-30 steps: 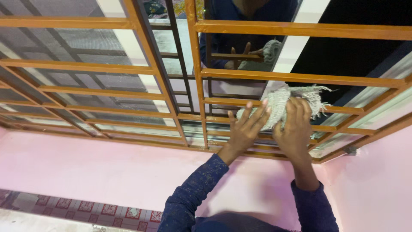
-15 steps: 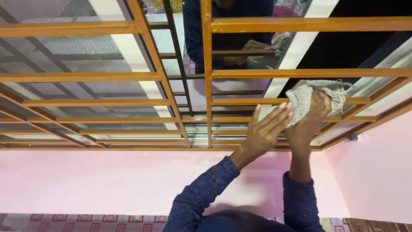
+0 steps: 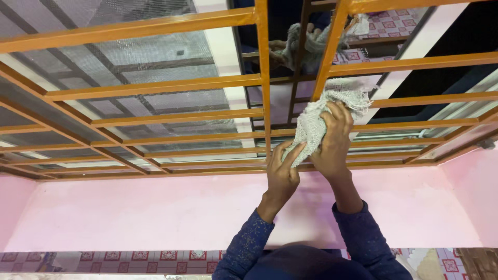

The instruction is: The person wipes the glass panes and the metal grill of a window with a cloth, cleaning different sections of the frame.

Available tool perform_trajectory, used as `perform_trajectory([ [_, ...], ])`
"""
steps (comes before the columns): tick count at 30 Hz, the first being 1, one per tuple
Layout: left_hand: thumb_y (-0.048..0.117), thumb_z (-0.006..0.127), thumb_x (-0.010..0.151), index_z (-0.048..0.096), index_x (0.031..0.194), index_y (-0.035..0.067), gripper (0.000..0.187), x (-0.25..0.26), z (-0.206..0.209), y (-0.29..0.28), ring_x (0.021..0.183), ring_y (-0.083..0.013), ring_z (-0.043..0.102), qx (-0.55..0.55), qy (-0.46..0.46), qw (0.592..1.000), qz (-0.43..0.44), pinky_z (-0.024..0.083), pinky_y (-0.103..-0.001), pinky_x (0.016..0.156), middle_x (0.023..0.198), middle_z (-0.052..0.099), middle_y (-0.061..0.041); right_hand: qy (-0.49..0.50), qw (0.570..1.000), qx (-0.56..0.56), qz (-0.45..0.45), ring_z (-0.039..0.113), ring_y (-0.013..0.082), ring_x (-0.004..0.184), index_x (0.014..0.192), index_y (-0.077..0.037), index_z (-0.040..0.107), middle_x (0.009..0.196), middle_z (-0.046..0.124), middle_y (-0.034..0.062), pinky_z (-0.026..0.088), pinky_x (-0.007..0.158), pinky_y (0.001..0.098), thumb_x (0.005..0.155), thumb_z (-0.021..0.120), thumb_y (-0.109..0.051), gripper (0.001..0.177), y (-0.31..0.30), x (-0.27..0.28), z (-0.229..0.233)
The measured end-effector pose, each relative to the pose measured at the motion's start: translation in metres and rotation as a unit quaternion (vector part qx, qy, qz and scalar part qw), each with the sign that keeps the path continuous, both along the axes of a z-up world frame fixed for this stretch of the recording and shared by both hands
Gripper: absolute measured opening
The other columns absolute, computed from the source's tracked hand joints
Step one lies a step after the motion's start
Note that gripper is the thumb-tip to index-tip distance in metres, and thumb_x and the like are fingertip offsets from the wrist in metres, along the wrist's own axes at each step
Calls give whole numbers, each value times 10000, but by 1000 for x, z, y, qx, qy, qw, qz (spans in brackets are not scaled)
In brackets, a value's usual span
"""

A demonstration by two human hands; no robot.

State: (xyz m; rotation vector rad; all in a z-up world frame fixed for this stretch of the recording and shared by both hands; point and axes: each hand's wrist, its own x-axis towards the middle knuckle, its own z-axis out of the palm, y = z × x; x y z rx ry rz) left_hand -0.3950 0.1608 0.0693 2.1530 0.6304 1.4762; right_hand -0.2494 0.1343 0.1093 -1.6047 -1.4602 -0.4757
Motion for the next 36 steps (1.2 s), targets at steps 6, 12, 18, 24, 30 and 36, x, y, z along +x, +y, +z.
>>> perform_trajectory([
  [6, -150, 465, 746, 647, 1337, 2, 637, 11, -35, -1, 1319, -441, 538, 2, -24, 1000, 6, 475, -497, 1094, 1444, 498, -267, -54, 998, -7, 11, 295, 494, 1490, 1503, -33, 401, 1629, 275, 278, 281, 1214, 628, 881, 666, -93, 679, 5, 4, -49],
  [12, 79, 593, 969, 614, 1309, -92, 381, 57, -99, -7, 1399, -535, 384, 51, 14, 995, 83, 318, -595, 1168, 1509, 443, -335, -79, 985, -155, 6, 345, 462, 1449, 1519, -14, 400, 1620, 292, 287, 324, 1143, 610, 865, 627, -98, 698, -5, 18, -100],
  [18, 155, 548, 1007, 586, 1260, -58, 333, 105, -152, -1, 1518, -506, 290, 104, 130, 978, 122, 81, -719, 1218, 1525, 418, -321, -42, 980, -196, 0, 381, 409, 1412, 1359, -11, 497, 1583, 385, 205, 343, 1101, 589, 828, 642, -78, 554, -18, 56, -99],
  [24, 124, 561, 990, 577, 1320, 3, 352, 178, -135, -20, 1533, -405, 350, 120, 125, 981, 84, 118, -681, 1234, 1607, 416, -243, -63, 992, -103, -44, 362, 443, 1441, 1369, 38, 489, 1512, 424, 221, 327, 1181, 553, 784, 637, -29, 607, -44, 132, -97],
  [30, 176, 626, 931, 571, 1401, 108, 478, 256, -75, -50, 1520, -297, 405, 194, 167, 967, -14, 252, -565, 1238, 1625, 449, -131, -59, 984, -78, -150, 346, 458, 1475, 1454, 101, 404, 1508, 412, 267, 292, 1239, 548, 850, 672, -60, 679, -100, 236, -88],
  [36, 236, 634, 960, 551, 1390, 81, 465, 324, -45, -67, 1475, -298, 425, 236, 188, 952, -41, 329, -482, 1225, 1584, 437, -146, 16, 983, -50, -173, 318, 462, 1514, 1518, 114, 353, 1580, 388, 266, 278, 1252, 535, 845, 613, -11, 733, -128, 279, -93],
])
